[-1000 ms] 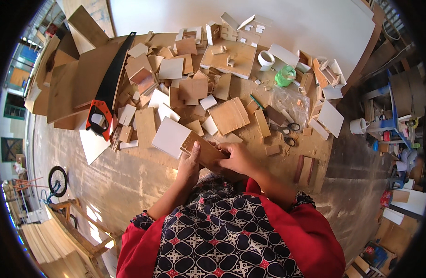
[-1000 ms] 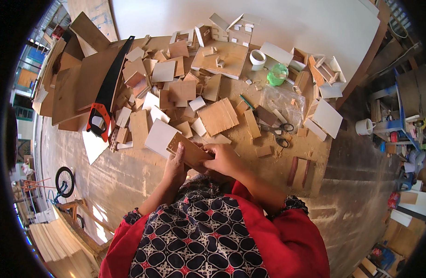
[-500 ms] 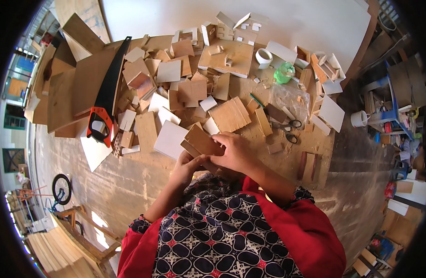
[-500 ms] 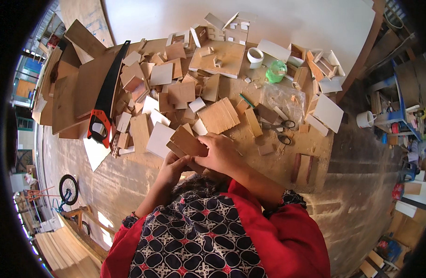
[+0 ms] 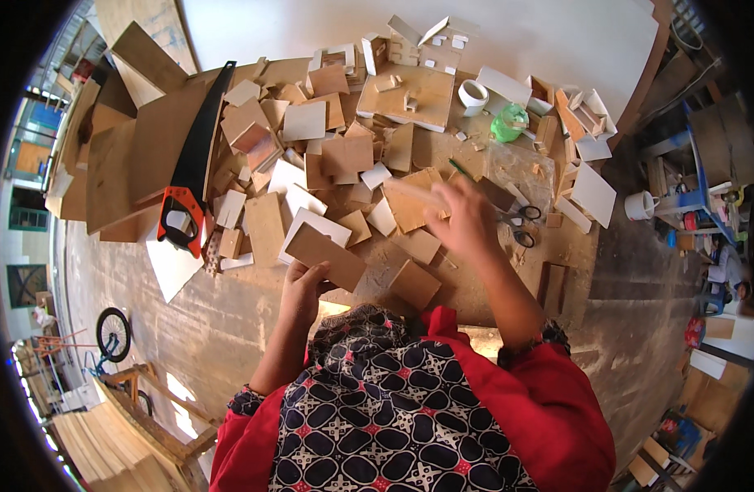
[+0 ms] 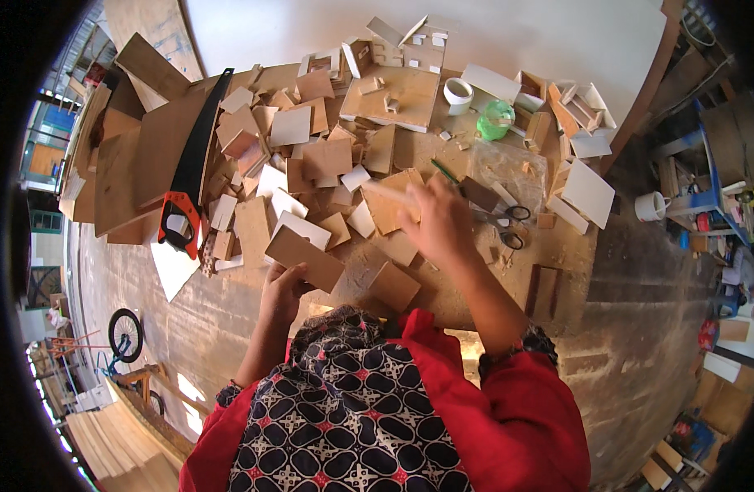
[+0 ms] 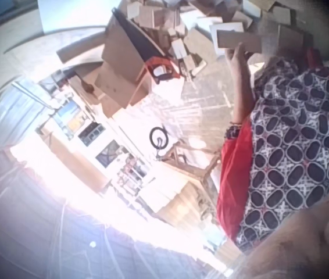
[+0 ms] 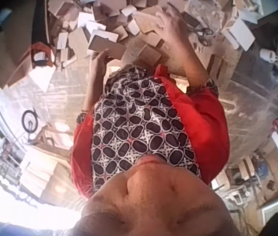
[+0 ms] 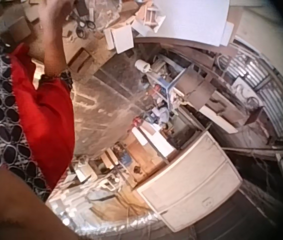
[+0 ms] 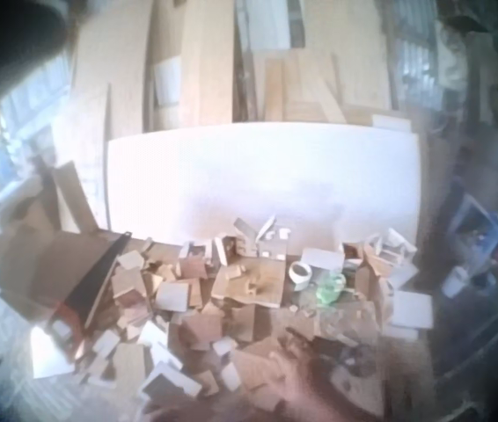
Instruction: The person fits small wooden pieces together by hand and sands the edges of the pieces with a sanding block.
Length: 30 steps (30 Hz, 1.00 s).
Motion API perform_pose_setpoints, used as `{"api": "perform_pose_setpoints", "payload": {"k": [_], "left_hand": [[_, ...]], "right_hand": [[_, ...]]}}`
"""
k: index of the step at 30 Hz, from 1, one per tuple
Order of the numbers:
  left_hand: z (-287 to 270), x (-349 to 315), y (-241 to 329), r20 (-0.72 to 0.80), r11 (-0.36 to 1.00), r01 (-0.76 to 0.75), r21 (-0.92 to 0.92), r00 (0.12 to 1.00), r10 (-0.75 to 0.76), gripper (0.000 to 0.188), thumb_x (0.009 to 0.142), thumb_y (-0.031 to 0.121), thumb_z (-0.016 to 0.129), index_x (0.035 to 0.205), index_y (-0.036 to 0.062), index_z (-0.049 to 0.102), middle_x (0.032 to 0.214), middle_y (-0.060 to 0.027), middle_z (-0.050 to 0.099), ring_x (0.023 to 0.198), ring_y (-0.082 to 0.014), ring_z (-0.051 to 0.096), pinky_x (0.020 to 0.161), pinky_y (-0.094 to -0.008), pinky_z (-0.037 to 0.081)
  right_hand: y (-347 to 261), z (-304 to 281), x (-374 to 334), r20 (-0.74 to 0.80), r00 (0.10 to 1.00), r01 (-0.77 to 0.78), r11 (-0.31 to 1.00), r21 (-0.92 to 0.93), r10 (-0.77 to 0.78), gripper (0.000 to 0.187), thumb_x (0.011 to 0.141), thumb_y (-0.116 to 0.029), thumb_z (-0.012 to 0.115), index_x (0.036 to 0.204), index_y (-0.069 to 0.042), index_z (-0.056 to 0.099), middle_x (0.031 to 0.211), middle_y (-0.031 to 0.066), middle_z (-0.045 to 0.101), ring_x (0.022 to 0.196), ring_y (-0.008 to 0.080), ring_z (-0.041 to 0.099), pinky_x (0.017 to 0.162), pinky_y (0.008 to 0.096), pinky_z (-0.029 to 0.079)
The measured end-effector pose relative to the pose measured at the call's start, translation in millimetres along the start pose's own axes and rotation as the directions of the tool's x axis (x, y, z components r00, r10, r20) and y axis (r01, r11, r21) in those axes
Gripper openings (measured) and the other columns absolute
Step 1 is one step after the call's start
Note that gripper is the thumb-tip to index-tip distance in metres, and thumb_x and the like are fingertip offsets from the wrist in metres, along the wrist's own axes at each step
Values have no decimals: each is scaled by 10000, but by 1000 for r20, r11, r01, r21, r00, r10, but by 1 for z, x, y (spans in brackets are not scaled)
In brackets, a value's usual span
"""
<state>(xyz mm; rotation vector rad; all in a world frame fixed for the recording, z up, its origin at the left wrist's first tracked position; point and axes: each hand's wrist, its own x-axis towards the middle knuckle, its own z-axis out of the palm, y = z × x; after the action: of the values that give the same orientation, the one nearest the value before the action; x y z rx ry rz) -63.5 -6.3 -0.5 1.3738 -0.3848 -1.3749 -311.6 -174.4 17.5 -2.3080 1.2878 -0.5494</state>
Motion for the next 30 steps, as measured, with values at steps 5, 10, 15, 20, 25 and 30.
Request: {"api": "perform_pose_setpoints", "payload": {"k": [5,10,15,20,25,30], "left_hand": [[-13,-1,-6,-52,999,12,-36,999,-14,379,889,93,555,1255,1,519,1104,-124,629,944,-237,658,803,-390,567],[-12,-3,-11,-47,1000,19,-23,999,-20,355,883,88,558,1227,1,536,1096,-117,632,937,-227,657,798,-379,564],[-3,-3,-12,4,1000,19,-3,1000,-19,324,879,86,558,1191,-4,554,1066,-108,645,903,-217,664,783,-359,560],[4,-1,-21,83,985,-28,171,996,14,349,875,80,574,1215,11,534,1081,-95,642,907,-186,656,757,-322,550],[17,6,-24,175,957,-198,210,971,162,412,865,82,597,1255,4,489,1102,-59,616,979,-138,600,840,-287,490],[29,13,-26,198,938,-241,249,961,194,412,849,22,564,1247,-34,477,1071,-72,619,980,-143,599,849,-287,491]], "right_hand": [[-34,4,-71,327,945,-2,1000,-18,8,526,762,-409,747,1128,-52,624,1019,159,610,965,353,602,806,471,498],[0,25,-60,193,979,-81,995,58,68,392,796,-306,709,1102,-71,637,1006,162,596,949,350,600,781,460,499],[-6,14,-42,90,996,-24,1000,-19,25,433,715,-147,772,1110,-91,601,1057,135,560,1003,327,571,820,420,489],[9,26,-38,-50,999,16,999,-42,-19,563,663,-126,818,1162,-91,558,1108,136,559,1049,330,561,851,405,484],[22,22,-34,-63,992,107,994,20,-105,463,750,-138,751,1170,-71,567,1034,151,626,921,349,618,801,426,498],[39,17,-44,53,998,17,951,308,-35,393,847,-137,650,1213,-23,566,952,187,673,729,359,653,674,400,524]]}}
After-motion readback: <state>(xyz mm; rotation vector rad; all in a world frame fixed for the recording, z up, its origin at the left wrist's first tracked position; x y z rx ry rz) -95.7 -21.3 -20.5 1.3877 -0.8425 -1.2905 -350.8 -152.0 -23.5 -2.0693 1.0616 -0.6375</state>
